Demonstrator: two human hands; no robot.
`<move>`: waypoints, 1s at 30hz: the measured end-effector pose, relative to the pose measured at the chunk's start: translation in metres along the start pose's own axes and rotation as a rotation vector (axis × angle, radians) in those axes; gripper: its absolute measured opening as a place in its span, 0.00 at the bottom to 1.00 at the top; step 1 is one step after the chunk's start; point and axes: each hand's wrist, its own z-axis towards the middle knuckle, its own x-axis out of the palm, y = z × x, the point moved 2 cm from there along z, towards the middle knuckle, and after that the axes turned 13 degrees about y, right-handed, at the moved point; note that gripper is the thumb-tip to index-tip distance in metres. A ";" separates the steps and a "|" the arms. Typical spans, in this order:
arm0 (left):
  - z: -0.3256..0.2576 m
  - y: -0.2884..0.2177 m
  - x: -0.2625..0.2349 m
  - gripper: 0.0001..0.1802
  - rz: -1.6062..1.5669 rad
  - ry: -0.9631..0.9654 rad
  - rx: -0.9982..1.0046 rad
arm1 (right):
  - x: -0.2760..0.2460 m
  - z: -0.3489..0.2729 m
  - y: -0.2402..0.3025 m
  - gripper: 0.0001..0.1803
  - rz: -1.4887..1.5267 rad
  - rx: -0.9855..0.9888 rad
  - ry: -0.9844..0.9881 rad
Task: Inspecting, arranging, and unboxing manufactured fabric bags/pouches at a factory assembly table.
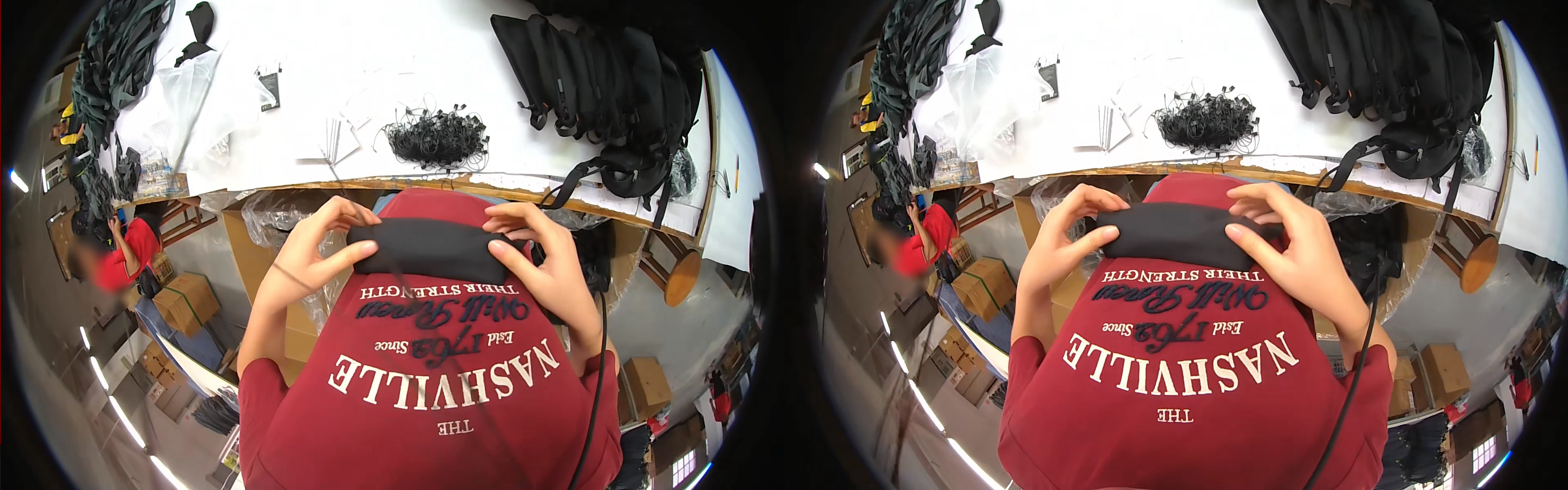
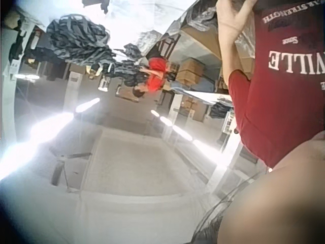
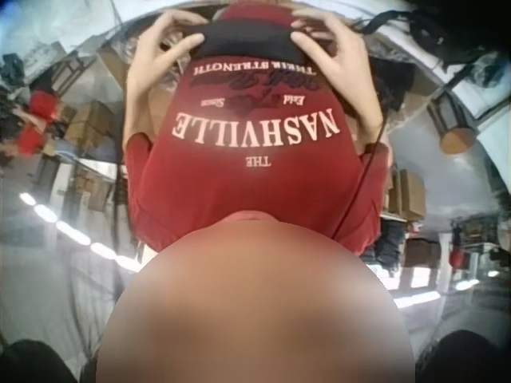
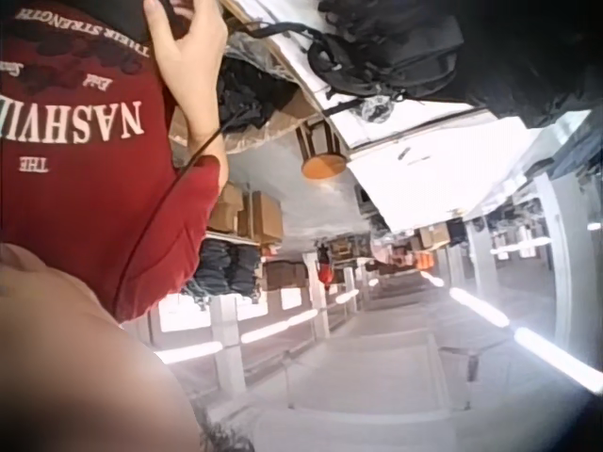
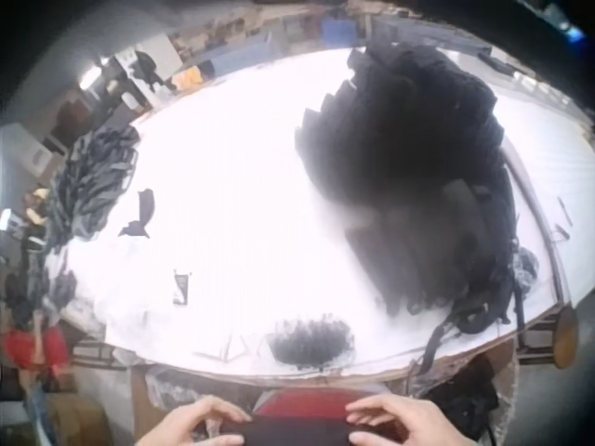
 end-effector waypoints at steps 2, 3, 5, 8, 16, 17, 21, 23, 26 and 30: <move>0.001 0.000 -0.003 0.10 0.042 0.014 -0.033 | -0.006 0.001 0.006 0.08 -0.030 0.040 0.062; 0.001 0.000 -0.003 0.10 0.091 0.029 -0.062 | -0.007 0.001 0.007 0.08 -0.059 0.074 0.119; 0.000 0.001 -0.002 0.11 0.075 -0.015 -0.076 | -0.008 -0.001 0.002 0.08 -0.069 0.050 0.101; -0.003 0.013 -0.005 0.09 -0.151 -0.013 -0.182 | -0.011 -0.007 0.000 0.07 -0.087 -0.011 0.042; 0.041 -0.026 0.011 0.21 0.726 -0.433 0.432 | -0.013 0.033 -0.018 0.07 0.304 -0.092 -0.136; 0.042 -0.044 0.026 0.27 0.838 -0.288 0.575 | -0.013 0.038 -0.019 0.07 0.332 -0.115 -0.126; 0.067 0.002 -0.021 0.30 0.995 -0.044 -0.397 | -0.018 0.037 -0.020 0.08 0.402 -0.100 -0.230; 0.062 -0.014 -0.038 0.29 0.982 -0.597 0.030 | -0.019 0.043 -0.021 0.08 0.283 -0.196 -0.329; 0.062 -0.026 0.027 0.36 0.749 -0.313 0.744 | -0.013 0.051 -0.016 0.08 0.295 -0.207 -0.229; 0.101 0.003 -0.009 0.27 0.778 -0.400 0.184 | -0.010 0.053 -0.016 0.09 0.691 -0.081 -0.062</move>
